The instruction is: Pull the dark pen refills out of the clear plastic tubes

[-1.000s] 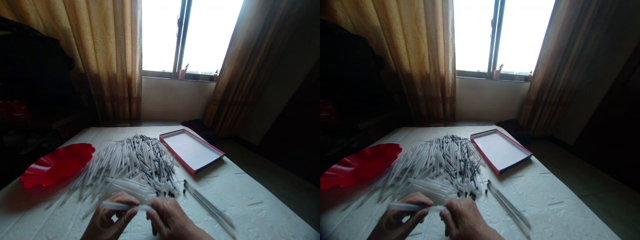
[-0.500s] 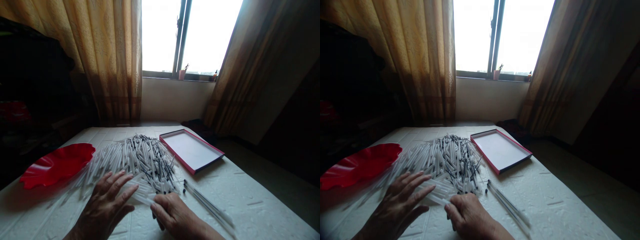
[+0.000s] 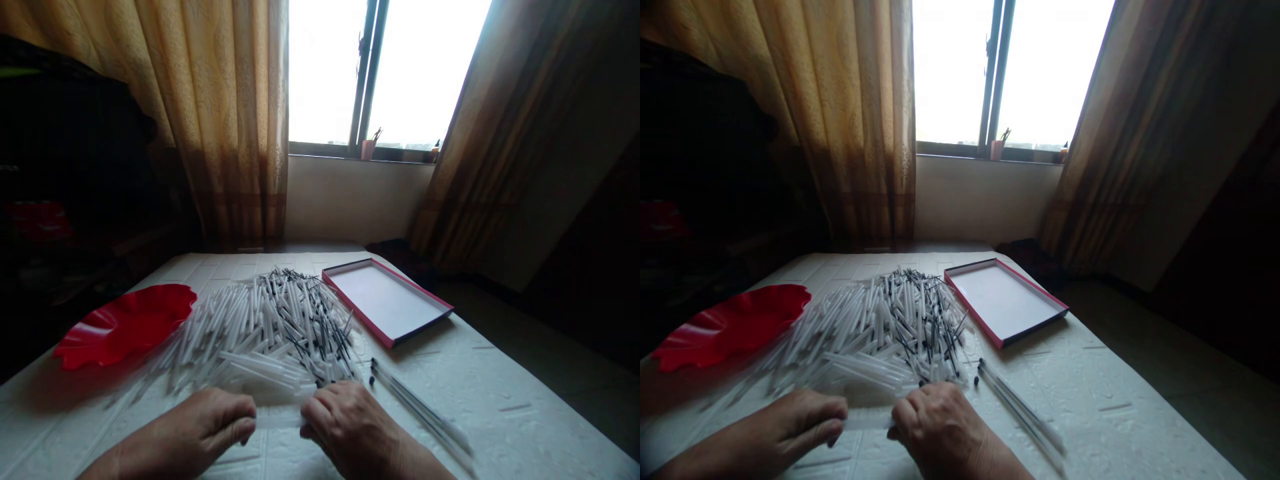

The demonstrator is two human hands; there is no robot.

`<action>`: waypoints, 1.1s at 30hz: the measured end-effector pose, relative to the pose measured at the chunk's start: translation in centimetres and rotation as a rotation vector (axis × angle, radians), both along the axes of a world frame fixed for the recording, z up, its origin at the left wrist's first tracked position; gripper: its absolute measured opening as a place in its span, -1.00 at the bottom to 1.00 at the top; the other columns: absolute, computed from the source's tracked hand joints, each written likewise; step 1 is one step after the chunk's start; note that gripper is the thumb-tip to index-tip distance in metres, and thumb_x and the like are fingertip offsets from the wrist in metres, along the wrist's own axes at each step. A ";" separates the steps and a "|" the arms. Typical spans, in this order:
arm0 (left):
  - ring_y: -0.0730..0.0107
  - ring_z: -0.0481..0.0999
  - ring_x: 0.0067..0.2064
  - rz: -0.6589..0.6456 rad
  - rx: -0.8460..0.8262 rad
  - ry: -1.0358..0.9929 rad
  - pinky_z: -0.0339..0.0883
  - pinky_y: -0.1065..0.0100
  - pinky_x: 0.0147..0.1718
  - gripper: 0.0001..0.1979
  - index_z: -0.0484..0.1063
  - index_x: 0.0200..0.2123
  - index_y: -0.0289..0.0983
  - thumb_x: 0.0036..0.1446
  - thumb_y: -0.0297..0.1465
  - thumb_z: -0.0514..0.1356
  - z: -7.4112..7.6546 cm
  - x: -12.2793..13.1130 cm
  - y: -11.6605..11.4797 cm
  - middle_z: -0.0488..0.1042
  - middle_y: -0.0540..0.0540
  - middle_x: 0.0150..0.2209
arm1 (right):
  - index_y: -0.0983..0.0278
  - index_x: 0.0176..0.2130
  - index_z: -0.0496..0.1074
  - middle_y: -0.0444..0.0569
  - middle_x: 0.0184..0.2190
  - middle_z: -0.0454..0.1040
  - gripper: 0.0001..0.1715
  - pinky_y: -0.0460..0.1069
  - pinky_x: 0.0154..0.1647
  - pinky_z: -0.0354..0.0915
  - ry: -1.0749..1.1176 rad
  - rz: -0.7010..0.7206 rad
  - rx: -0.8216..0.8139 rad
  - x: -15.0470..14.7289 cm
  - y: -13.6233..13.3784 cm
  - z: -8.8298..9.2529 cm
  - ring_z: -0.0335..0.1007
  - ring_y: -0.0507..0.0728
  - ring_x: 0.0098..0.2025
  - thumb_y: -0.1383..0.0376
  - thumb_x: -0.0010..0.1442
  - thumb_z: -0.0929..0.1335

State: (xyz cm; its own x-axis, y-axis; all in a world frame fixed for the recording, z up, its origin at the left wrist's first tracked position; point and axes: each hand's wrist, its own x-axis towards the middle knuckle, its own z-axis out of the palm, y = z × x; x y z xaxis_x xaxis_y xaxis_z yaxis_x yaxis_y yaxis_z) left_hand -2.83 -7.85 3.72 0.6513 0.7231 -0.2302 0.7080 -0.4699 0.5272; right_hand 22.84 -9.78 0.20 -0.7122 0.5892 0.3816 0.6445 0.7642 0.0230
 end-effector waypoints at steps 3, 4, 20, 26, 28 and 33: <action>0.35 0.37 -0.32 0.038 -0.139 0.032 0.19 0.43 -0.31 -0.61 0.35 -0.44 -0.20 0.28 -0.11 -0.06 1.2 -1.0 0.2 0.33 0.04 -0.42 | 0.24 -0.40 0.35 -0.16 -0.55 0.47 -0.63 0.01 -0.51 0.06 0.078 0.067 0.188 0.2 0.0 0.1 0.36 0.08 -0.55 0.24 0.45 0.23; 0.34 0.37 -0.31 0.058 -0.161 0.033 0.21 0.42 -0.29 -0.58 0.36 -0.46 -0.21 0.27 -0.08 -0.07 1.2 -1.5 0.6 0.32 0.03 -0.42 | 0.24 -0.40 0.34 -0.16 -0.56 0.46 -0.58 0.01 -0.51 0.06 0.114 0.058 0.234 0.6 0.0 0.3 0.34 0.08 -0.56 0.26 0.48 0.15; 0.29 0.54 -0.32 0.134 0.384 0.022 0.20 0.37 -0.33 -0.86 0.47 -0.35 -0.17 0.19 -0.40 0.11 -3.0 -0.5 0.0 0.54 0.02 -0.35 | 0.24 -0.28 0.47 -0.06 -0.40 0.65 -0.93 -0.06 -0.47 0.21 -0.054 -0.235 -0.246 -0.5 0.4 -0.5 0.57 0.14 -0.39 0.28 0.22 0.41; 0.20 0.52 -0.27 0.151 0.597 0.111 0.25 0.29 -0.26 -0.88 0.47 -0.35 -0.16 0.11 -0.48 0.16 -3.9 0.9 -1.1 0.52 -0.02 -0.30 | 0.26 -0.35 0.48 -0.03 -0.48 0.61 -0.72 -0.07 -0.44 0.17 0.095 -0.295 -0.145 1.3 0.6 -0.2 0.57 0.13 -0.43 0.33 0.36 0.25; 0.17 0.52 -0.25 0.150 0.598 0.166 0.26 0.25 -0.24 -0.84 0.49 -0.34 -0.17 0.08 -0.52 0.15 -3.6 1.4 -1.3 0.54 -0.05 -0.28 | 0.27 -0.35 0.49 -0.01 -0.46 0.61 -0.64 -0.06 -0.41 0.18 0.162 -0.365 -0.128 2.7 0.7 0.7 0.57 0.13 -0.41 0.29 0.40 0.20; 0.12 0.55 -0.25 0.122 0.672 0.251 0.31 0.22 -0.25 -0.75 0.53 -0.29 -0.17 0.07 -0.58 0.13 -3.7 1.7 -0.9 0.58 -0.11 -0.25 | 0.25 -0.30 0.53 0.04 -0.36 0.64 -0.65 -0.01 -0.35 0.20 0.129 -0.692 -0.200 8.1 0.5 3.0 0.59 0.23 -0.32 0.22 0.38 0.22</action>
